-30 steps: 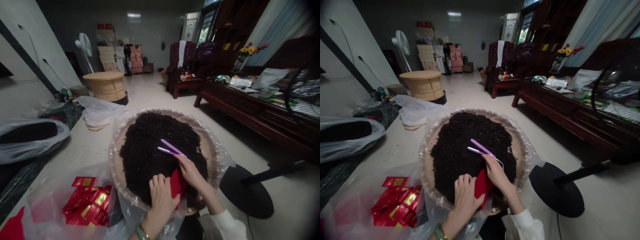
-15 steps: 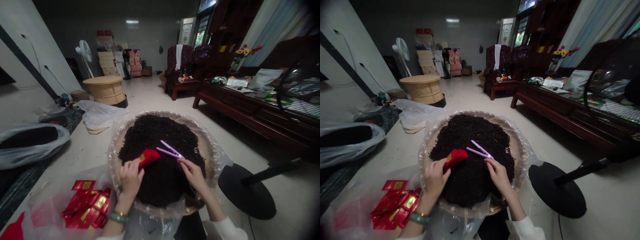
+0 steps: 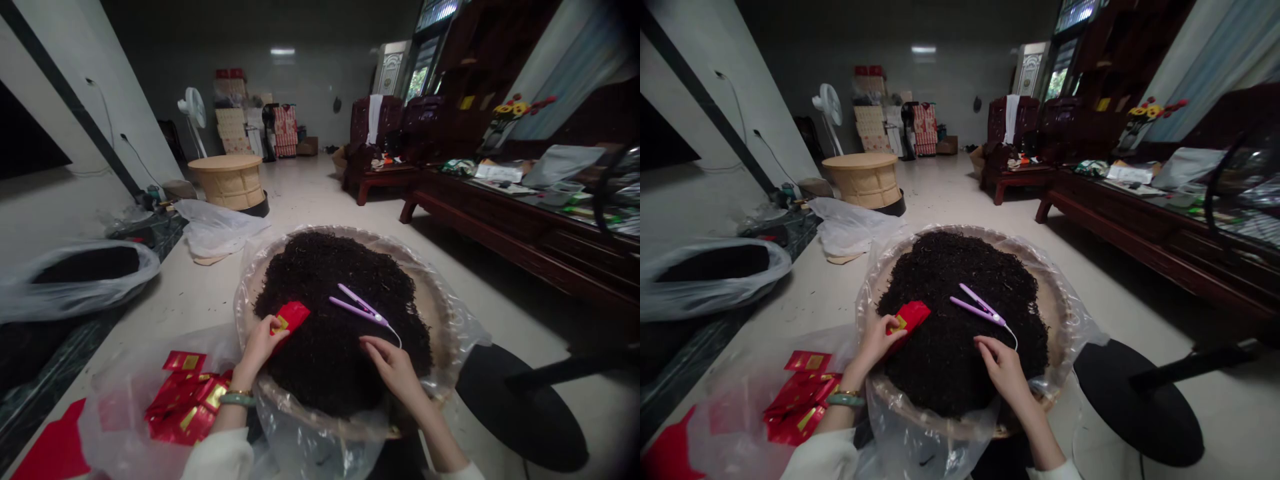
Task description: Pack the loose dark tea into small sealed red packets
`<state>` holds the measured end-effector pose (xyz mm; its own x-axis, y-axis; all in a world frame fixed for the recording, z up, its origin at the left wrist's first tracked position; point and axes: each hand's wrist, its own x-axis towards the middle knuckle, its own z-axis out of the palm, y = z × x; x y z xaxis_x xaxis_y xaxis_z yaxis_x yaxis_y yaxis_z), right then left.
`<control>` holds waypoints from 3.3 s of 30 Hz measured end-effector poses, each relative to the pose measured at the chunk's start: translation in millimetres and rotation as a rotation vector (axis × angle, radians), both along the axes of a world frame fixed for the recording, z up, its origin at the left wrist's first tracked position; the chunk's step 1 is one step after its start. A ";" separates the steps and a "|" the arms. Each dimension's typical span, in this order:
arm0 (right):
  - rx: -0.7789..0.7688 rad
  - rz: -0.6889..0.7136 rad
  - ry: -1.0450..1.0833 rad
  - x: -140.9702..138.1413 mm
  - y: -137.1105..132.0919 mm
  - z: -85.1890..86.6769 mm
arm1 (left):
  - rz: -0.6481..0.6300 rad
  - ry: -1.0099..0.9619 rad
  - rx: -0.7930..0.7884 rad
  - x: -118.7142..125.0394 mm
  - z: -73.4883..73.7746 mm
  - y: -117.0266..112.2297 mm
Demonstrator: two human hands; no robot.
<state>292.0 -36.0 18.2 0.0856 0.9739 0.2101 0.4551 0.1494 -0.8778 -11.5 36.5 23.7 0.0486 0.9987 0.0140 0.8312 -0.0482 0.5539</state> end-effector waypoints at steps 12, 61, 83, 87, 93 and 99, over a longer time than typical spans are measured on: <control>0.002 -0.091 0.123 -18.5 -6.6 -8.8 | -0.038 0.010 0.111 -0.9 0.6 2.0; -0.309 0.189 1.069 -70.8 -15.1 24.0 | -0.511 -0.327 0.506 36.5 27.5 -66.3; 0.602 0.038 -0.382 -80.6 -9.3 17.8 | -0.067 -0.792 -0.051 67.7 9.6 -77.5; 0.610 -0.014 -0.399 -81.7 -13.1 19.5 | -0.048 -0.758 -0.054 69.5 13.5 -78.9; 0.665 0.112 -0.355 -76.5 -9.7 31.9 | -0.107 -0.787 -0.145 71.2 23.3 -77.5; 0.670 0.226 -0.335 -70.0 -8.4 37.7 | -0.097 -0.783 -0.235 69.1 32.7 -63.8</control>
<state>222.1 -44.3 55.8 -0.2720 0.6166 0.7388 0.5752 0.7197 -0.3888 57.5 -27.3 56.3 0.1980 0.9717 -0.1287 0.1981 0.0889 0.9761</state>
